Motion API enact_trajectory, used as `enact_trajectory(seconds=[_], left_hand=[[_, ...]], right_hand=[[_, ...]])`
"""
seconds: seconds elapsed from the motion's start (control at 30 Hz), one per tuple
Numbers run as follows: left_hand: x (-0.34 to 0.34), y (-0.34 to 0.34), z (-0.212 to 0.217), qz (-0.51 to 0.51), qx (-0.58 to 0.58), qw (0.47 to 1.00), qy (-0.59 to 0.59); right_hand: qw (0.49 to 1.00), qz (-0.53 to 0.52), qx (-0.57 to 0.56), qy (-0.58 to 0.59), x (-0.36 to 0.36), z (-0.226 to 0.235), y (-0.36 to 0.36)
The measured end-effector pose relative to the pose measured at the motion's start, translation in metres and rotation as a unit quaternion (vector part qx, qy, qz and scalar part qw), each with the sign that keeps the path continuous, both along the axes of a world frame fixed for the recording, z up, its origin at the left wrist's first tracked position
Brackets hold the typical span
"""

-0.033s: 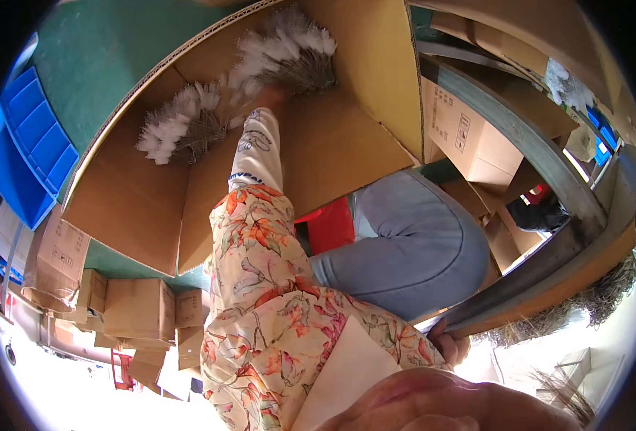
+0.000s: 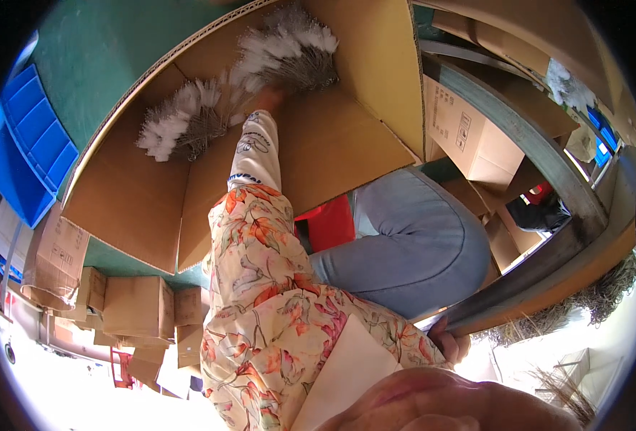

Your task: Attaching white-tipped rods to metal rings and placing the finished items into a cardboard box.

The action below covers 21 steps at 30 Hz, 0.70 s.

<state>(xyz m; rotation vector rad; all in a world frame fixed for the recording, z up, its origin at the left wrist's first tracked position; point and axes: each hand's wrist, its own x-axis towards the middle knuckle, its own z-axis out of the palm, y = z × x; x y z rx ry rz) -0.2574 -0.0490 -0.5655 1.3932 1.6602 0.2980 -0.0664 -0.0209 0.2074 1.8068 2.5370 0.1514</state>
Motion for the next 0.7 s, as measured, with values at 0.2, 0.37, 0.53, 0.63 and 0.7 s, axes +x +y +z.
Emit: enact_trajectory(seconds=[0.2, 0.37, 0.53, 0.63, 0.7], left_hand=[[0.048, -0.086, 0.036, 0.094, -0.188, 0.977, -0.021], [0.094, -0.084, 0.091, -0.004, -0.355, 0.935, 0.024], [-0.067, -0.126, 0.092, 0.051, -0.313, 0.927, 0.200], [-0.006, -0.136, 0.115, 0.116, -0.186, 0.971, 0.100], [-0.043, -0.151, 0.112, 0.140, -0.138, 0.975, 0.105]], right_hand=[[0.998, 0.001, 0.001, -0.061, 0.006, -0.010, -0.005], [0.991, 0.005, 0.014, -0.135, 0.017, -0.013, -0.009], [0.998, -0.022, 0.031, -0.055, 0.008, -0.009, -0.006], [0.994, -0.005, 0.009, -0.110, 0.020, -0.006, -0.004], [0.996, 0.003, -0.015, -0.084, 0.018, -0.007, -0.003]])
